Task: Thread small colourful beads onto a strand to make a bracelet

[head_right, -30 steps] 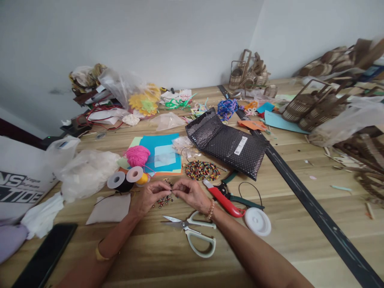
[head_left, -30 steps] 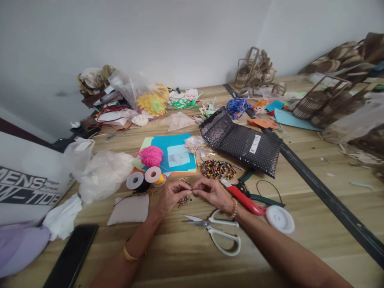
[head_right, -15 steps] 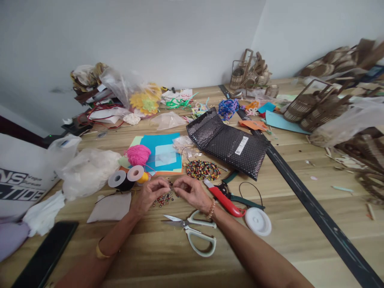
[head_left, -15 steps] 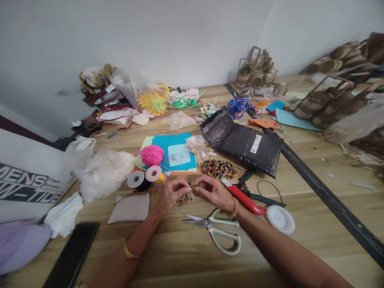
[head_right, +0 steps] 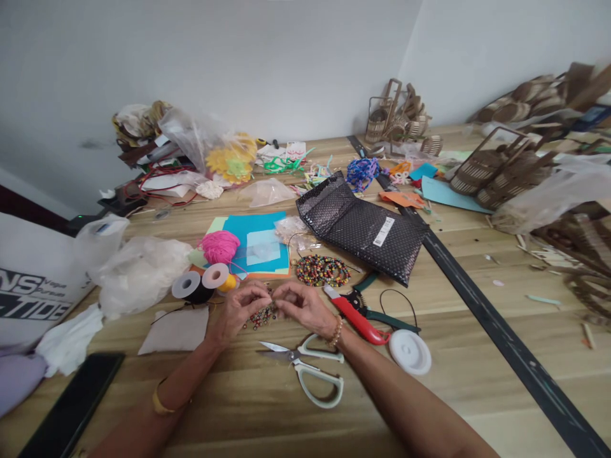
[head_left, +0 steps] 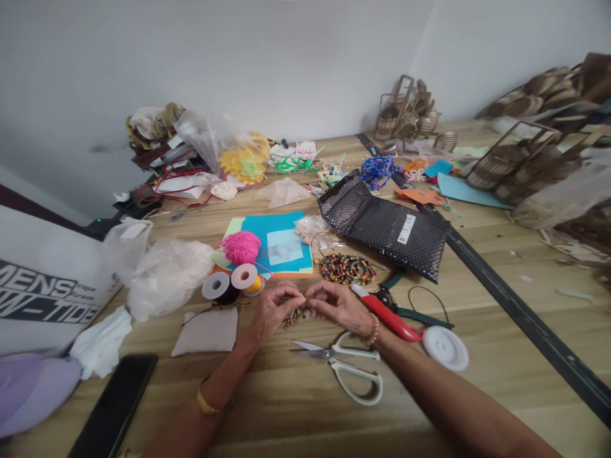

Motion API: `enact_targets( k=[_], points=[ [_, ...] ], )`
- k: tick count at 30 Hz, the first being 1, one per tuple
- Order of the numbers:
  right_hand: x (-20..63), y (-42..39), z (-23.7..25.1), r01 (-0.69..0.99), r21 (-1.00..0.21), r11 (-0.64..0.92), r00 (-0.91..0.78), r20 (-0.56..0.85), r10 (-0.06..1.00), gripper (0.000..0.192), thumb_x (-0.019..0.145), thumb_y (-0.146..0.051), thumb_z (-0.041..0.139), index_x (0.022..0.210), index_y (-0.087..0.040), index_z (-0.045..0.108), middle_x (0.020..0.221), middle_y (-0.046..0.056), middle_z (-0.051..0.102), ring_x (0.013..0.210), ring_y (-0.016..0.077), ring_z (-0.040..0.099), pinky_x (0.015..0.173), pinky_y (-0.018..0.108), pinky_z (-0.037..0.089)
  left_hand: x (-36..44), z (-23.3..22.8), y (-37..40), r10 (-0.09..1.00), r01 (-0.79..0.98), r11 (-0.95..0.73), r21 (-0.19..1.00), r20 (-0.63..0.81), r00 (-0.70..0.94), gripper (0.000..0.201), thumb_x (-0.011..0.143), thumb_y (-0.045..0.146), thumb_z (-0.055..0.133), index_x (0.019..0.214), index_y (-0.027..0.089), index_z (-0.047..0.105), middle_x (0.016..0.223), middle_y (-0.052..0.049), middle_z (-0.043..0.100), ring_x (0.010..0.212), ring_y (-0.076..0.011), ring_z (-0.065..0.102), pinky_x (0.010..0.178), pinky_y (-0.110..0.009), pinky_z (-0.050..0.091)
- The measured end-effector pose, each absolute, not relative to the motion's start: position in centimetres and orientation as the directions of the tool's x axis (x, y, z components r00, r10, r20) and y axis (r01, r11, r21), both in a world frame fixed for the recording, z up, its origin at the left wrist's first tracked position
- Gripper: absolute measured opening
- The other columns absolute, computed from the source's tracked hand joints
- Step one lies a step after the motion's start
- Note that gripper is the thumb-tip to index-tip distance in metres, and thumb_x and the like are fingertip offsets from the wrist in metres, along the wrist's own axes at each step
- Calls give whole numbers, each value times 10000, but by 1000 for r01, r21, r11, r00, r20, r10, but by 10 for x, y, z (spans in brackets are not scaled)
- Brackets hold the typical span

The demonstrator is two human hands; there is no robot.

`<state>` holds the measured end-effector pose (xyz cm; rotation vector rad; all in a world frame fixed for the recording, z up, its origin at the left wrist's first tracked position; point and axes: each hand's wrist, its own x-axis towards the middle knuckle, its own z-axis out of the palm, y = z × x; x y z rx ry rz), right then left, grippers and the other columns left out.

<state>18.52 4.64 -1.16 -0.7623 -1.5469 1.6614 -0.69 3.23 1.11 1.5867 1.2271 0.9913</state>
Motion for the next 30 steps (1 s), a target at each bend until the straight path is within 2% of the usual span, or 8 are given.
enact_targets(
  k=[5, 12, 17, 20, 25, 30],
  points=[
    [184, 47, -11, -146, -987, -68, -595, 33, 803, 380, 813, -506, 687, 942, -157, 607, 708, 7, 652, 585, 104, 601, 560, 224, 502, -5, 12, 33, 972, 308, -193, 931, 139, 190, 191, 771, 371, 692, 665, 214, 685, 762, -23, 649, 817, -197, 597, 782, -294, 480],
    [183, 48, -14, -100, -994, -50, -554, 14, 833, 379, 797, -527, 690, 822, -154, 624, 623, -25, 580, 511, 79, 520, 510, 203, 449, -5, 8, 33, 961, 305, -245, 920, 188, 204, 139, 781, 293, 688, 674, 204, 684, 747, -20, 642, 796, -186, 602, 766, -284, 478],
    [183, 49, -16, -70, -997, -17, -493, 20, 870, 403, 810, -557, 656, 804, -157, 614, 630, -15, 586, 528, 90, 511, 510, 209, 422, -9, 7, 35, 980, 389, -193, 901, 159, 118, 126, 824, 295, 644, 748, 201, 681, 807, -29, 689, 834, -192, 622, 789, -298, 490],
    [183, 50, -18, -41, -999, 34, -448, 48, 893, 382, 830, -542, 635, 795, -162, 610, 630, -9, 587, 536, 99, 497, 512, 218, 399, -13, 7, 37, 979, 492, -206, 846, 183, 94, 107, 836, 272, 634, 781, 206, 696, 822, -35, 698, 846, -197, 621, 814, -317, 483],
    [182, 51, -23, 3, -999, 39, -411, 34, 911, 339, 834, -506, 630, 800, -169, 613, 617, -17, 563, 517, 104, 471, 500, 226, 371, -15, 0, 40, 945, 607, -327, 724, 257, 203, 101, 818, 184, 636, 767, 203, 721, 811, -40, 665, 833, -197, 608, 818, -330, 459],
    [183, 53, -25, 32, -998, 51, -379, 35, 925, 297, 836, -458, 632, 818, -161, 619, 606, -22, 555, 528, 103, 472, 511, 224, 375, -12, -7, 39, 927, 673, -375, 638, 276, 255, 63, 744, 142, 699, 751, 200, 720, 840, -44, 651, 865, -217, 596, 856, -369, 451]
  ],
)
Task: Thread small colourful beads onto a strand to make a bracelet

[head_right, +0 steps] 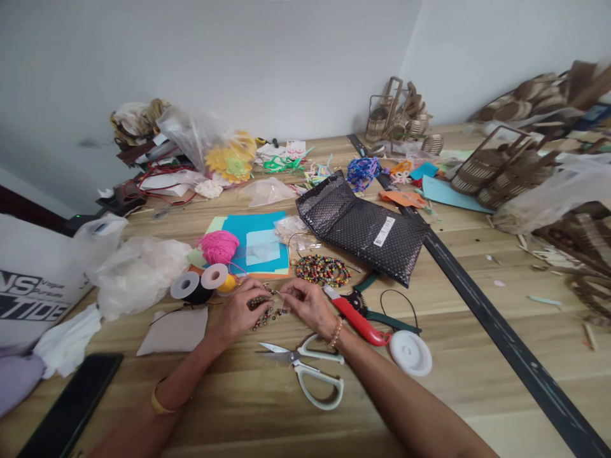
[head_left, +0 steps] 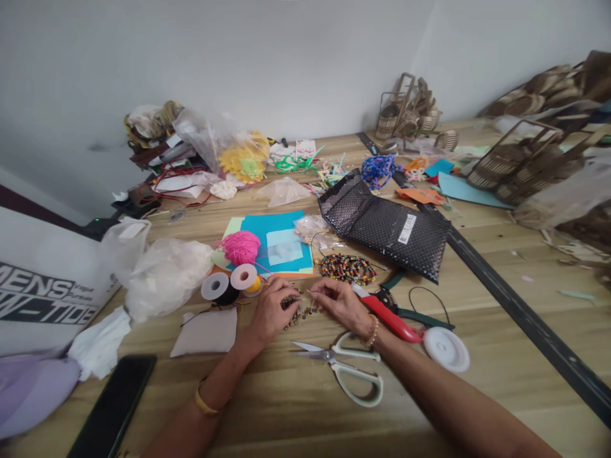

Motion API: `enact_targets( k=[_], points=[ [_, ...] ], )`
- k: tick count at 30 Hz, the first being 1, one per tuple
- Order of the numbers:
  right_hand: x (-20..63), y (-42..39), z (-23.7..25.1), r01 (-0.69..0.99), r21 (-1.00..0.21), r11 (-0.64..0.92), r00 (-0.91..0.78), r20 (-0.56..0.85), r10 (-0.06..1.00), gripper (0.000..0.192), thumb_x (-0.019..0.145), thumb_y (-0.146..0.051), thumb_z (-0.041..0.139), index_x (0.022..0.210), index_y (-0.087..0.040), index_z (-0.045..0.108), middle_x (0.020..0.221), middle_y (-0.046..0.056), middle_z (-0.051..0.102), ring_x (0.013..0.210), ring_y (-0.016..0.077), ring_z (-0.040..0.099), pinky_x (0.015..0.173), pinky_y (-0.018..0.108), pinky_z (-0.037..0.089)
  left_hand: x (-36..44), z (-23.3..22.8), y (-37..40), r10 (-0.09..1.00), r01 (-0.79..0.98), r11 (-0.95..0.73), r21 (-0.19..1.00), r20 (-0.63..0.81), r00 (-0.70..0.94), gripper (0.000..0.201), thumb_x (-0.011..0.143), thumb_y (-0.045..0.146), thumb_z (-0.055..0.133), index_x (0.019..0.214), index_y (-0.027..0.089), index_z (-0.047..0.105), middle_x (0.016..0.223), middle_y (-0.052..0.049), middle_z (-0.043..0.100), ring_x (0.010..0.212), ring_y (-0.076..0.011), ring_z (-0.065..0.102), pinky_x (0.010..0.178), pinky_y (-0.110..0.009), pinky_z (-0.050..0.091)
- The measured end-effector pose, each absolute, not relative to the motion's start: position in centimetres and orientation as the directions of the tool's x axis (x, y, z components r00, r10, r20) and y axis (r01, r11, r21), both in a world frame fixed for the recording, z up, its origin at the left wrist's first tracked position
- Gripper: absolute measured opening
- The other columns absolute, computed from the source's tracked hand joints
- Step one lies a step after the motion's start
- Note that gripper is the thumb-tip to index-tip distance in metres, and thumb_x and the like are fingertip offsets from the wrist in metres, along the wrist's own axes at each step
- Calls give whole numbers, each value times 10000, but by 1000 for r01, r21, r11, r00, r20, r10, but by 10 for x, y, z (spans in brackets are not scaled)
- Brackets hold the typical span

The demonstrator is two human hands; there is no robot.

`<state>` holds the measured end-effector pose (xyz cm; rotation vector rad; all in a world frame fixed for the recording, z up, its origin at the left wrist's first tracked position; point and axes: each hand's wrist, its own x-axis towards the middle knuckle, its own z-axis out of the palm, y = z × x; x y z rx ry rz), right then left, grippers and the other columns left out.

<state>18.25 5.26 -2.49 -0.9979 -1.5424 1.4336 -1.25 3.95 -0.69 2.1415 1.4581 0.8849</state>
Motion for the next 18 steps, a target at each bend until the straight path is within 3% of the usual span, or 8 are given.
enact_targets(
  k=[7, 14, 18],
  points=[
    [182, 53, -28, 18, -999, 34, -362, 25, 932, 269, 812, -426, 654, 813, -162, 606, 604, -32, 525, 542, 104, 468, 516, 220, 375, -12, -10, 37, 913, 721, -405, 563, 287, 289, 115, 720, 107, 697, 792, 197, 710, 868, -49, 656, 881, -224, 592, 893, -392, 456],
    [181, 54, -28, 7, -999, 31, -358, 27, 933, 252, 811, -405, 644, 796, -159, 596, 618, -28, 534, 549, 99, 459, 528, 218, 370, -11, -12, 40, 883, 760, -459, 460, 328, 335, 220, 864, 97, 573, 1000, 192, 719, 897, -53, 611, 897, -206, 570, 856, -361, 468],
    [181, 54, -28, 19, -999, 29, -363, 20, 932, 271, 816, -426, 645, 804, -159, 595, 610, -29, 535, 540, 98, 448, 512, 216, 356, -10, -11, 38, 864, 777, -493, 392, 325, 385, 225, 891, 104, 552, 1005, 195, 724, 902, -51, 586, 902, -208, 554, 822, -347, 477]
  ],
)
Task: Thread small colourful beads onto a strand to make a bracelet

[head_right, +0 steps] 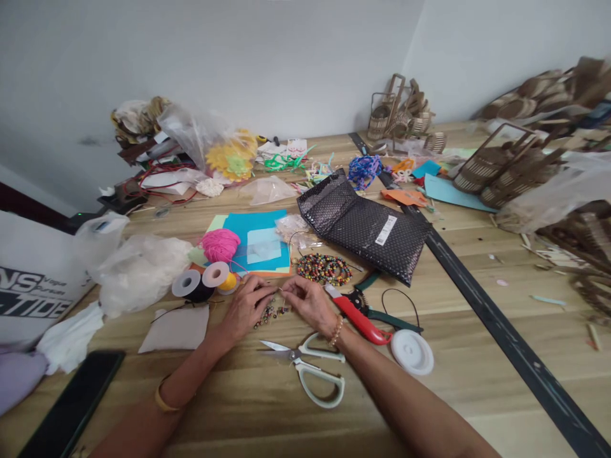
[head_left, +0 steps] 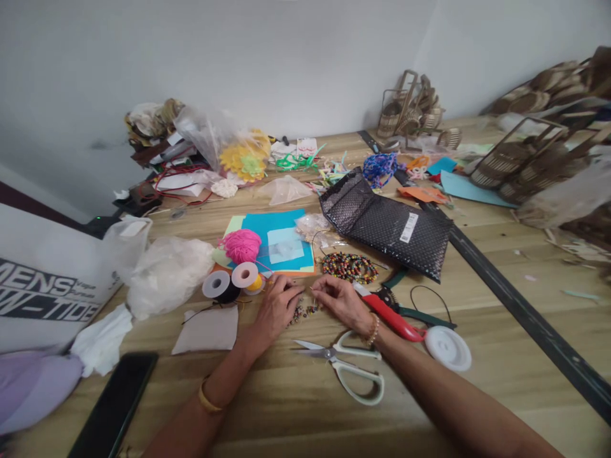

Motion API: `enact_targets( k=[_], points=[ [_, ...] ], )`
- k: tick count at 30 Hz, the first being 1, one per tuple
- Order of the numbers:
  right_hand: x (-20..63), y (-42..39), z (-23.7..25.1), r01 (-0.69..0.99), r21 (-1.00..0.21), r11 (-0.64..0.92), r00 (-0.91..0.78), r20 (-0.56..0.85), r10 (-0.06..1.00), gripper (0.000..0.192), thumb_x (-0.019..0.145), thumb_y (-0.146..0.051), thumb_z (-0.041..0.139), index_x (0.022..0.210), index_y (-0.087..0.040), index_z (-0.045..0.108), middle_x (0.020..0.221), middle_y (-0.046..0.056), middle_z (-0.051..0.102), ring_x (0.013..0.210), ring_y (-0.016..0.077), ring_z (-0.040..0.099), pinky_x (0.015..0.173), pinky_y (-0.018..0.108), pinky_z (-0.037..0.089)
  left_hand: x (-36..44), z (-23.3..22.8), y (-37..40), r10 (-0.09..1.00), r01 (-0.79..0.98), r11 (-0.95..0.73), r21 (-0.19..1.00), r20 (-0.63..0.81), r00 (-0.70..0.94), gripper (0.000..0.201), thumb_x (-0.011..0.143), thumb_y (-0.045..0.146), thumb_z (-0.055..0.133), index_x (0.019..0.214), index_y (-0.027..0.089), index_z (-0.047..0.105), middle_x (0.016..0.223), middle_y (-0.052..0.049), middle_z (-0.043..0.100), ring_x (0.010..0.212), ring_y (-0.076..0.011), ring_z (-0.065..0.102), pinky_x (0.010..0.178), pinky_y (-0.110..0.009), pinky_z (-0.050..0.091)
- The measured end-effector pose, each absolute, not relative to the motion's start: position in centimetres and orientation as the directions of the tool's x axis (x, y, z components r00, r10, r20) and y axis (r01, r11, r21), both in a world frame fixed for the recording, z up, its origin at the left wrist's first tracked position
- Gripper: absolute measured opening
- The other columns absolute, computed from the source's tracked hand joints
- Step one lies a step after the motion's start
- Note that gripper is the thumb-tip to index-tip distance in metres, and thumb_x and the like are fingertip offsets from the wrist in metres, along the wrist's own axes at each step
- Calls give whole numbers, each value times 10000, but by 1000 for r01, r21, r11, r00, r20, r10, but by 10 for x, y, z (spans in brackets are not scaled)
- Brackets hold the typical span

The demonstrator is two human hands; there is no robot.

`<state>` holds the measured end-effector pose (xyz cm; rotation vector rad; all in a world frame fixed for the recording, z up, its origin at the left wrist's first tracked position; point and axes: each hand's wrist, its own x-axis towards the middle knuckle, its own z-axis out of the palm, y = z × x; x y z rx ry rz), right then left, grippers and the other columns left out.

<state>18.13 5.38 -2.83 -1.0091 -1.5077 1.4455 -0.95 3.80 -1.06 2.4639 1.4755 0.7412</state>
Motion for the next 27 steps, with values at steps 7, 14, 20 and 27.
enact_targets(
  k=[7, 14, 20, 27],
  points=[
    [181, 53, -27, 20, -999, 27, -370, 17, 929, 276, 813, -430, 655, 805, -159, 602, 600, -25, 553, 529, 101, 462, 508, 221, 365, -9, -17, 38, 861, 753, -499, 428, 344, 375, 150, 867, 106, 593, 851, 176, 724, 876, -53, 596, 893, -206, 556, 795, -345, 478],
    [181, 54, -28, 22, -999, 37, -380, 26, 925, 275, 836, -430, 629, 799, -159, 600, 607, -19, 548, 532, 103, 452, 500, 221, 354, -5, -17, 38, 867, 754, -486, 441, 350, 354, 92, 844, 138, 630, 820, 173, 712, 880, -56, 607, 907, -217, 556, 832, -374, 477],
    [181, 54, -31, -18, -997, 75, -352, 77, 933, 236, 856, -397, 616, 825, -163, 598, 661, -9, 582, 579, 118, 521, 554, 233, 408, -1, -17, 35, 871, 760, -488, 429, 301, 389, 154, 840, 140, 627, 965, 170, 712, 955, -82, 583, 935, -235, 538, 830, -385, 489],
    [181, 55, -34, -12, -997, 80, -336, 79, 938, 206, 870, -377, 599, 834, -175, 586, 636, -19, 574, 570, 126, 521, 552, 239, 409, 0, -17, 34, 842, 741, -536, 404, 316, 437, 177, 878, 113, 575, 928, 200, 721, 956, -71, 586, 953, -226, 514, 853, -384, 479]
  ],
)
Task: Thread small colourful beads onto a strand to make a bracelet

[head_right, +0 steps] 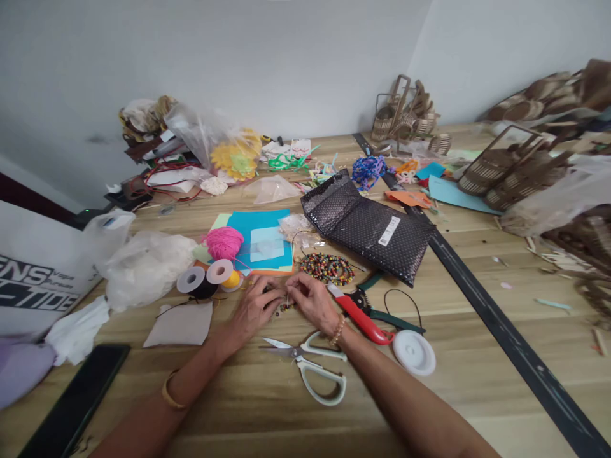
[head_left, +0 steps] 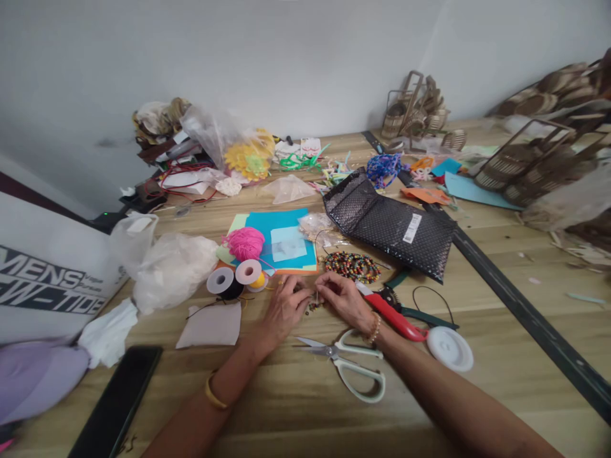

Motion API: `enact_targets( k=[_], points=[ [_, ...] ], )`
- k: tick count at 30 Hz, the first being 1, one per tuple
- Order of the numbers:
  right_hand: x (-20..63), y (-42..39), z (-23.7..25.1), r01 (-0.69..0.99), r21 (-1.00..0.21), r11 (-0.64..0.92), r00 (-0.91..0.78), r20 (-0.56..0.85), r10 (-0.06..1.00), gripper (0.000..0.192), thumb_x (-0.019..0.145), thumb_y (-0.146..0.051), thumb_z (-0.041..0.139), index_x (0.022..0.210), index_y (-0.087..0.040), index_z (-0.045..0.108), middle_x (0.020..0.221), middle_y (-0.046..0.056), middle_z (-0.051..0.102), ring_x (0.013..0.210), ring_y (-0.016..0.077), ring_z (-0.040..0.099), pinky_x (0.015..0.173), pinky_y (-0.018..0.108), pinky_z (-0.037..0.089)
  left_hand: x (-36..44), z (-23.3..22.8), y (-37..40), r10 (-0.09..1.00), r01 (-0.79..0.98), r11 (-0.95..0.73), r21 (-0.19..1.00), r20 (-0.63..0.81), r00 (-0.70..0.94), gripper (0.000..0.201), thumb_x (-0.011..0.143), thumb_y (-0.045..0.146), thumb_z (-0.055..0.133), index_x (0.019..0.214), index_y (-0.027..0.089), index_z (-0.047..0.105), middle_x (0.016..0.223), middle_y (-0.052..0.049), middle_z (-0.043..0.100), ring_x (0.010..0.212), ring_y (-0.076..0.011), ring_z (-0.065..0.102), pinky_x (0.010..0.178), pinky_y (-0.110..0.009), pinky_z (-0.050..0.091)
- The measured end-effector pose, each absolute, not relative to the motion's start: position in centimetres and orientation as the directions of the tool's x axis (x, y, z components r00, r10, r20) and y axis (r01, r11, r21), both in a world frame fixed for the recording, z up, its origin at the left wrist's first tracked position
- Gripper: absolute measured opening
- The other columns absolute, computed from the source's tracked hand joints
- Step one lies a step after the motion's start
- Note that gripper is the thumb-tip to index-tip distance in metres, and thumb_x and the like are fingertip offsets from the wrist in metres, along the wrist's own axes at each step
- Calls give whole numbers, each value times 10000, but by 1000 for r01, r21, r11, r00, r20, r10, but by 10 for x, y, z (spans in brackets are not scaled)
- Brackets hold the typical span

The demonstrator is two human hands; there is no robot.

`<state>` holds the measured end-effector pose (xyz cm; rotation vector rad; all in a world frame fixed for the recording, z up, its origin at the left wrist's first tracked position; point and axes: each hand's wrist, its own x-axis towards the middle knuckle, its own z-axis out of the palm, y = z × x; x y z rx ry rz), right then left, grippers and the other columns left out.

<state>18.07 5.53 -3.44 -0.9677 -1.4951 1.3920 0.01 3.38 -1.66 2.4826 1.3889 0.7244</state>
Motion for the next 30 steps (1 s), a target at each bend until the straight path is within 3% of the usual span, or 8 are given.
enact_targets(
  k=[11, 17, 23, 27, 30],
  points=[
    [180, 53, -27, -6, -999, 51, -413, 49, 910, 287, 862, -440, 612, 819, -157, 599, 601, -16, 587, 540, 113, 516, 539, 234, 401, 1, -16, 32, 823, 708, -567, 421, 335, 460, 162, 897, 140, 564, 830, 189, 703, 866, -50, 621, 888, -210, 521, 802, -354, 477],
    [181, 52, -21, -49, -999, -21, -438, 2, 899, 342, 800, -489, 680, 856, -155, 628, 638, -3, 629, 561, 117, 563, 551, 237, 448, -3, -12, 38, 882, 621, -467, 629, 381, 278, 131, 864, 171, 604, 778, 185, 702, 833, -51, 642, 851, -192, 578, 790, -337, 486],
    [181, 53, -20, -118, -989, -86, -455, -23, 890, 386, 746, -521, 725, 808, -150, 642, 641, 6, 652, 551, 114, 587, 547, 235, 477, -9, 2, 40, 964, 412, -255, 875, 199, 174, 144, 823, 305, 656, 742, 199, 711, 779, -32, 686, 806, -191, 618, 743, -305, 498],
    [181, 53, -19, -124, -989, -83, -465, -16, 885, 411, 763, -557, 693, 790, -152, 627, 632, 1, 630, 541, 107, 562, 535, 227, 457, -10, 7, 40, 990, 324, -89, 942, 47, 136, 136, 785, 318, 673, 748, 197, 725, 811, -21, 711, 826, -189, 634, 777, -305, 508],
    [182, 52, -15, -103, -992, -67, -489, -8, 872, 391, 798, -546, 661, 792, -160, 600, 642, -9, 601, 550, 105, 534, 542, 224, 428, -11, 7, 41, 994, 298, -44, 954, 11, 111, 145, 760, 328, 685, 731, 192, 724, 835, -28, 720, 863, -200, 644, 836, -328, 504]
  ],
)
